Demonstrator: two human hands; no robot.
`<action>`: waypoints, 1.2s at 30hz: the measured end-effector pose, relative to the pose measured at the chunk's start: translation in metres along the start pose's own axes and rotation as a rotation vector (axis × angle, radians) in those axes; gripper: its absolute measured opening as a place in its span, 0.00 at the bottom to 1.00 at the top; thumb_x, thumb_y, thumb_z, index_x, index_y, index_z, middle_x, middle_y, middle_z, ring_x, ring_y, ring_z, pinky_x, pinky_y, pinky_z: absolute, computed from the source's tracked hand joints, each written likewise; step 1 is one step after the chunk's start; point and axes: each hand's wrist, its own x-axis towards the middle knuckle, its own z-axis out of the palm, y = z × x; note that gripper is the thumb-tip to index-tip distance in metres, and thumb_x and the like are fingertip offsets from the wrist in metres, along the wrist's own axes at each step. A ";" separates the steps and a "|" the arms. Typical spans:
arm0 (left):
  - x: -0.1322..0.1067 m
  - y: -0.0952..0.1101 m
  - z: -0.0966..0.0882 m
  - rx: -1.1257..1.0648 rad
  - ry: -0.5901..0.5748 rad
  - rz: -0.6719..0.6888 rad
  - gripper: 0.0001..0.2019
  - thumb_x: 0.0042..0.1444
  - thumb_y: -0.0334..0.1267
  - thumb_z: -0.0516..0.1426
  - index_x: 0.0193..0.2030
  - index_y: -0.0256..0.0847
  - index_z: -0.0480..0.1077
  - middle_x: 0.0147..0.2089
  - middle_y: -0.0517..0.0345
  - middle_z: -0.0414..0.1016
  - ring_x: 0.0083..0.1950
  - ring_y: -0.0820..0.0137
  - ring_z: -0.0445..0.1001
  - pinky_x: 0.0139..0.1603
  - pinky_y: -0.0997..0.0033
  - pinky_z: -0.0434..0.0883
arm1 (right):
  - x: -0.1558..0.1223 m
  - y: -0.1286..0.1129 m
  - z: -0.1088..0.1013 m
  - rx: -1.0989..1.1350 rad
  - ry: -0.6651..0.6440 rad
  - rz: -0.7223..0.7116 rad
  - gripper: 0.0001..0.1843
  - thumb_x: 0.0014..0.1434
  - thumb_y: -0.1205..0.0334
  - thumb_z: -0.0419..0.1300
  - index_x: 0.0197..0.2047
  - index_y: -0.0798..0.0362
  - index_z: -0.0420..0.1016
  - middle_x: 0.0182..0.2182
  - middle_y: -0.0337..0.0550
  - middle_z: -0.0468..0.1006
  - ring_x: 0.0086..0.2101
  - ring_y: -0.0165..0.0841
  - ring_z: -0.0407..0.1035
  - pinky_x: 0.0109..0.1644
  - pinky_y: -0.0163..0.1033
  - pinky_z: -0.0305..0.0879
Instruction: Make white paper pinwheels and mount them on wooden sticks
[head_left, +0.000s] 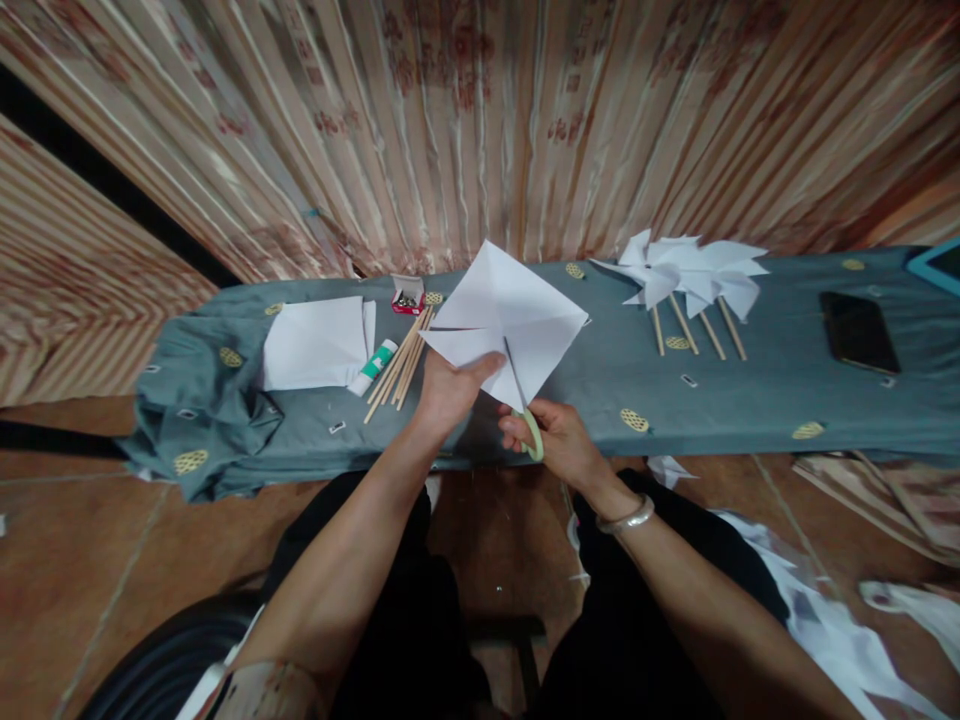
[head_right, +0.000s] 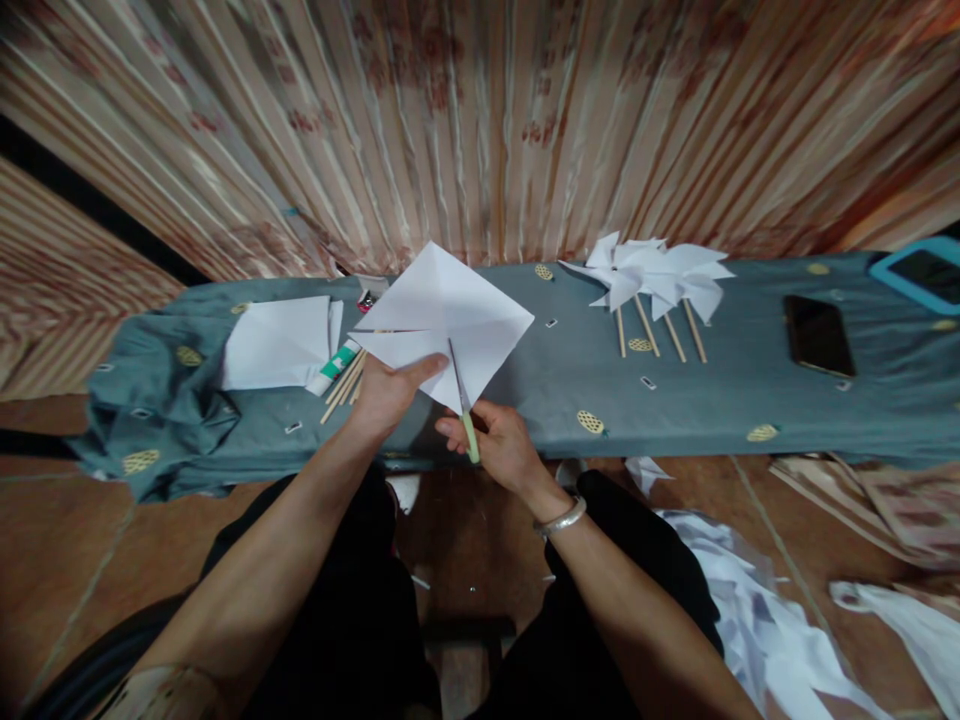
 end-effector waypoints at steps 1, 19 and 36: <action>0.000 0.000 0.000 -0.006 0.000 0.003 0.15 0.38 0.38 0.66 0.35 0.36 0.74 0.36 0.51 0.81 0.40 0.63 0.78 0.44 0.65 0.75 | 0.000 0.000 0.000 0.000 0.000 -0.001 0.24 0.44 0.39 0.70 0.29 0.54 0.77 0.19 0.37 0.76 0.21 0.27 0.67 0.26 0.33 0.63; 0.002 -0.002 -0.002 -0.055 0.010 0.010 0.15 0.39 0.36 0.66 0.36 0.36 0.76 0.38 0.52 0.80 0.39 0.64 0.77 0.44 0.66 0.74 | -0.001 0.003 -0.002 0.000 -0.070 0.008 0.24 0.47 0.40 0.68 0.34 0.54 0.77 0.22 0.39 0.78 0.23 0.28 0.69 0.27 0.33 0.64; 0.017 -0.005 -0.031 -0.126 0.076 0.027 0.25 0.37 0.37 0.68 0.46 0.37 0.74 0.40 0.52 0.81 0.47 0.59 0.78 0.56 0.58 0.72 | 0.019 0.014 -0.053 -0.155 0.101 -0.013 0.24 0.46 0.40 0.69 0.35 0.52 0.77 0.25 0.39 0.79 0.26 0.31 0.71 0.31 0.35 0.66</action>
